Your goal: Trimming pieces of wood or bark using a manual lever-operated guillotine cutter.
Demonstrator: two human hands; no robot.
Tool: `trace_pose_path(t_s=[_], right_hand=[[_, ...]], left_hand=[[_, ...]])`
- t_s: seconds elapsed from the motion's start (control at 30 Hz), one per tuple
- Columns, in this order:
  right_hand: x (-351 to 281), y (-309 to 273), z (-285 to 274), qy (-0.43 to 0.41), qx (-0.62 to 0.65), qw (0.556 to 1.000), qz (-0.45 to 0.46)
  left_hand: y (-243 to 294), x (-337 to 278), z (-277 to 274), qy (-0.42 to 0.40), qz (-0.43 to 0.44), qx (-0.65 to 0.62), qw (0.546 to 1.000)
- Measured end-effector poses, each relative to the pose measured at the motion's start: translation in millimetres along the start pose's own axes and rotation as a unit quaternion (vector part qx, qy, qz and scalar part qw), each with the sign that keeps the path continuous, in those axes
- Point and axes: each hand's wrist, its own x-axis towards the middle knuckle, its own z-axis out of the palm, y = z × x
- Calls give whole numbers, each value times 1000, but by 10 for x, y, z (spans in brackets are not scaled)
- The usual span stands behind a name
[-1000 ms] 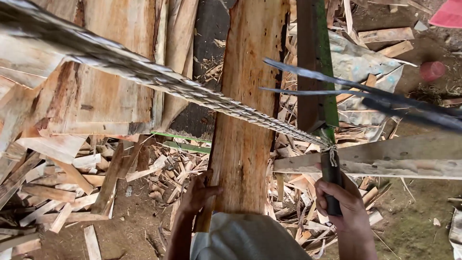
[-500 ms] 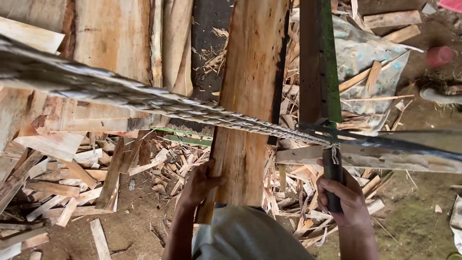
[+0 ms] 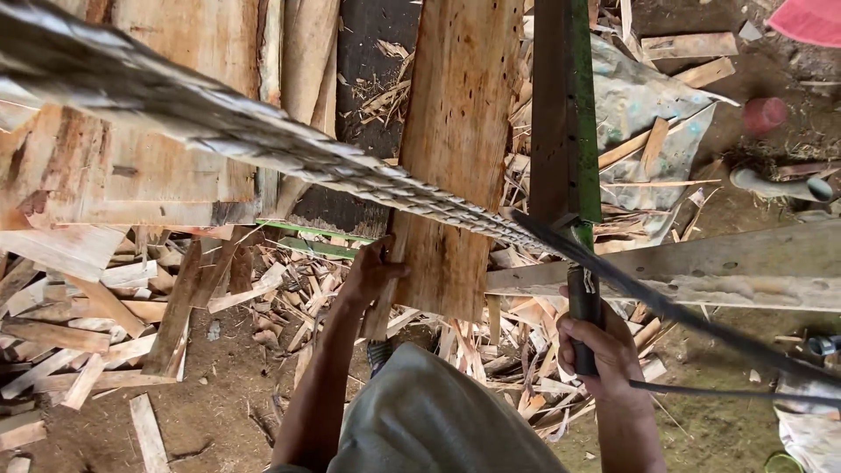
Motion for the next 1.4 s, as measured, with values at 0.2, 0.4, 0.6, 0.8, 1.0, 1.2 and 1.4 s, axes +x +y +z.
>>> trace_pose_path(t_s=[0.2, 0.4, 0.6, 0.8, 1.0, 1.2, 1.4], right_hand=[[130, 266, -235, -37, 16, 999, -20], [62, 120, -153, 6, -16, 1000, 16], [10, -12, -34, 47, -33, 998, 33], [26, -32, -58, 25, -43, 998, 29], [56, 17, -116, 18, -106, 993, 40], [388, 913, -138, 63, -259, 954, 136], [239, 349, 100, 70, -297, 943, 130]], left_hand=[[-238, 180, 344, 47, -31, -114, 992], [-140, 439, 89, 30, 54, 22, 998], [-91, 534, 200, 44, 10, -48, 998], [-80, 701, 312, 16, 56, -57, 997], [-219, 678, 336, 20, 2, 32, 999], [-234, 664, 311, 16, -37, 129, 991], [-1040, 1004, 305, 32, 21, 4, 999]])
